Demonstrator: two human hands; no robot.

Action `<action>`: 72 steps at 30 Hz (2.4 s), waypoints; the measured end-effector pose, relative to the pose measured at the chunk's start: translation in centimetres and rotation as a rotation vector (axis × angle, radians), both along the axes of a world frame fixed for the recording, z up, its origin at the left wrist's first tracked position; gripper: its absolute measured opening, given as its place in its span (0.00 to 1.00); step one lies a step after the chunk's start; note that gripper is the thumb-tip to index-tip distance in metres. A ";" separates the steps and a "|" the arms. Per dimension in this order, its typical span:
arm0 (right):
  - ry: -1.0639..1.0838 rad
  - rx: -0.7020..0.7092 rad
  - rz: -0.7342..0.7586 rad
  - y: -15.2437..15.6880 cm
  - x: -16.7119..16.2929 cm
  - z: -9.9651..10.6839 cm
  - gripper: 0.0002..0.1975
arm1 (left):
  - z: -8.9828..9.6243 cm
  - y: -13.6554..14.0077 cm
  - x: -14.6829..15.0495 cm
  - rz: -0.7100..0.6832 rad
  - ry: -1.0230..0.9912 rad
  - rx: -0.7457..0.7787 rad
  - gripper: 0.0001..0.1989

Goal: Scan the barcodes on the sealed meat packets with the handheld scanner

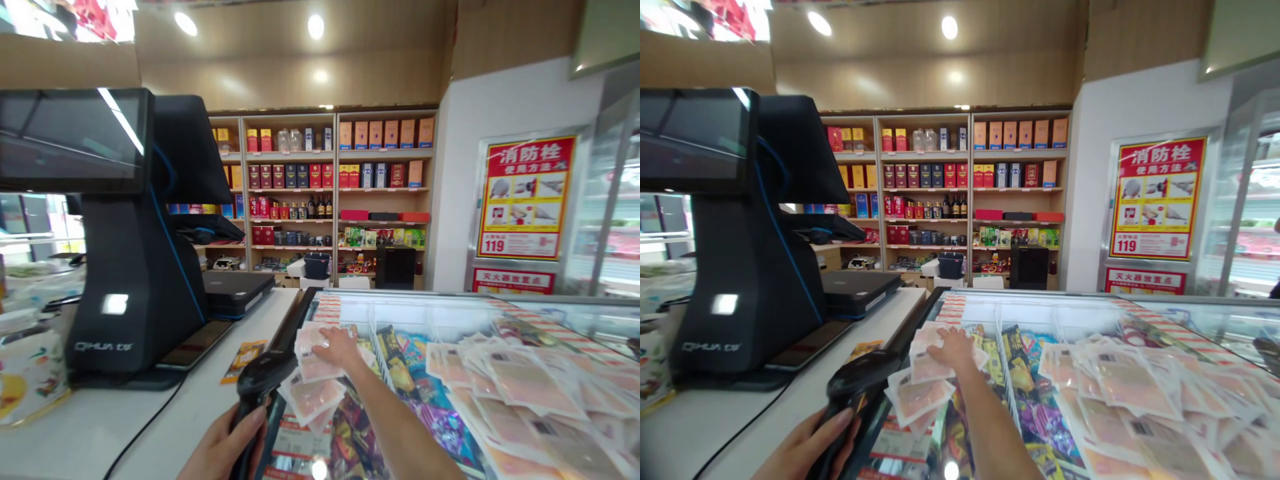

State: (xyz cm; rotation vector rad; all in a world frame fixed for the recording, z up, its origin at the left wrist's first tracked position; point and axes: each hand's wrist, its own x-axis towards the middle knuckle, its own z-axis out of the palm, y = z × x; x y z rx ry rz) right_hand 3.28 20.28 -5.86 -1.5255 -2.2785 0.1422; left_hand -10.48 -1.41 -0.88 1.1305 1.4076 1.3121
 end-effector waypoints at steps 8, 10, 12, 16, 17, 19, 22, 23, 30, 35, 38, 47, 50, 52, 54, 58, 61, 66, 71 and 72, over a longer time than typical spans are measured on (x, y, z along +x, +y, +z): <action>0.089 -0.016 0.114 -5.4 4.0 1.2 0.28 | 1.9 -2.3 2.1 0.014 0.060 -0.017 0.17; 0.140 0.042 -0.014 -6.2 4.0 1.6 0.29 | 2.3 -2.8 2.4 0.012 0.075 0.007 0.17; 0.127 0.060 -0.145 -6.7 3.6 1.9 0.29 | 2.4 -3.1 2.6 0.008 0.085 0.032 0.17; 0.104 0.034 -0.238 -7.4 2.5 1.9 0.19 | 2.2 -3.2 2.6 0.001 0.090 0.047 0.18; 0.121 0.031 -0.237 -7.6 2.3 1.9 0.16 | 2.1 -3.3 2.6 0.001 0.087 0.045 0.18; 0.155 0.048 -0.251 -7.8 2.1 1.9 0.14 | 1.9 -3.4 2.6 0.007 0.077 0.042 0.18; 0.156 0.111 -0.325 -8.1 2.1 1.7 0.24 | 1.9 -3.6 2.6 0.012 0.066 0.053 0.19; 0.141 0.122 -0.345 -8.2 2.0 1.6 0.27 | 1.9 -3.7 2.7 0.013 0.066 0.059 0.19; 0.037 0.060 -0.351 -7.7 1.4 1.2 0.26 | 2.3 -3.4 3.2 0.006 0.066 0.057 0.19; 0.181 -0.026 -0.341 -7.0 2.2 1.4 0.12 | 2.3 -2.8 4.1 -0.005 0.018 0.079 0.17; 0.414 -0.029 -0.310 -6.3 3.9 2.1 0.11 | 2.2 -2.8 4.4 -0.036 0.016 0.092 0.17; 0.805 0.154 -0.226 -4.1 12.2 4.4 0.17 | 3.7 -3.4 6.9 -0.229 0.063 0.094 0.17; 0.860 0.189 -0.228 -4.2 13.8 4.5 0.17 | 4.5 -3.5 8.6 -0.270 0.068 0.091 0.18; 0.901 0.203 -0.243 -4.3 14.5 4.6 0.16 | 4.8 -3.5 9.5 -0.279 0.067 0.086 0.18; 0.927 0.210 -0.256 -4.4 15.1 4.6 0.16 | 5.0 -3.5 10.2 -0.286 0.069 0.075 0.16; 0.918 0.234 -0.244 -4.4 16.1 4.7 0.15 | 5.2 -3.5 11.0 -0.301 0.071 0.071 0.14; 0.909 0.248 -0.255 -4.3 16.7 4.6 0.15 | 5.3 -3.4 11.4 -0.309 0.059 0.089 0.14; 0.890 0.243 -0.277 -4.1 17.2 4.6 0.16 | 5.0 -2.9 11.6 -0.363 0.096 0.125 0.15; 0.792 0.283 -0.419 -4.0 18.6 5.0 0.15 | 4.7 -2.4 11.3 -0.312 0.122 0.096 0.17; 0.780 0.285 -0.465 -4.0 19.0 5.1 0.15 | 4.6 -2.3 11.2 -0.298 0.115 0.091 0.17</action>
